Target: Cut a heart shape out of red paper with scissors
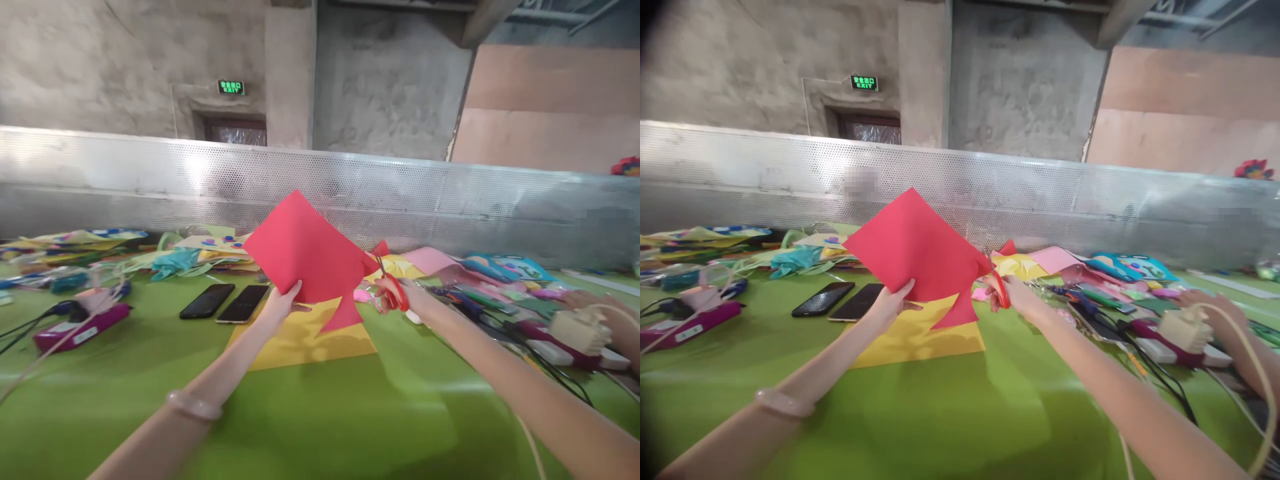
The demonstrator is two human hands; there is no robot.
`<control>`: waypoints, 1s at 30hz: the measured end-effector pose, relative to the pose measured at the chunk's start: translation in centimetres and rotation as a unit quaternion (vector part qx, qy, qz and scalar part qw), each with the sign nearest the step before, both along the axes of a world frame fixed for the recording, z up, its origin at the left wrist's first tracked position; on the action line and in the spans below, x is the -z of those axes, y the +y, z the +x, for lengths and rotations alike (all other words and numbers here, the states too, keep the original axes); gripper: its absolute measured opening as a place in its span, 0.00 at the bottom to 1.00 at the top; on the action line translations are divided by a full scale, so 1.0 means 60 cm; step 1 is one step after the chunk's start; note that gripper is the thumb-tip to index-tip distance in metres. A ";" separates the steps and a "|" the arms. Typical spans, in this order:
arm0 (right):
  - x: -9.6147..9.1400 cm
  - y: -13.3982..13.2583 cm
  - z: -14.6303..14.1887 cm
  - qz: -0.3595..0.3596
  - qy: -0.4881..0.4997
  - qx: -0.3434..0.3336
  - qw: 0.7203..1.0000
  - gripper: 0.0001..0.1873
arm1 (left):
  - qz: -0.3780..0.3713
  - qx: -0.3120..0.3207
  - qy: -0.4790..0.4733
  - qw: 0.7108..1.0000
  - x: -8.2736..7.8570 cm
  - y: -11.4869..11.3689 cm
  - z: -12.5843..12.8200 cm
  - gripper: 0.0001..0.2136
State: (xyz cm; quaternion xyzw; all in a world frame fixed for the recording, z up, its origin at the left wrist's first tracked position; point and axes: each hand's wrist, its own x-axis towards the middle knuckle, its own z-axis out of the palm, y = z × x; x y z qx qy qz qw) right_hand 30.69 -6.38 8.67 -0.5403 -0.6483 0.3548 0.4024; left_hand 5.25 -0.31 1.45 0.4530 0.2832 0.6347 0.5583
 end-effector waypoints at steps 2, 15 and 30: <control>-0.010 -0.003 -0.004 0.000 -0.009 -0.003 1.000 0.18 | 0.001 -0.003 0.004 1.000 0.001 0.000 0.001 0.13; -0.011 -0.014 0.003 -0.039 -0.095 -0.065 0.993 0.17 | -0.006 -0.019 -0.007 1.000 0.001 -0.003 0.004 0.13; -0.019 0.003 0.005 -0.018 -0.108 -0.102 0.989 0.14 | -0.005 0.003 0.005 1.000 -0.002 -0.016 0.008 0.12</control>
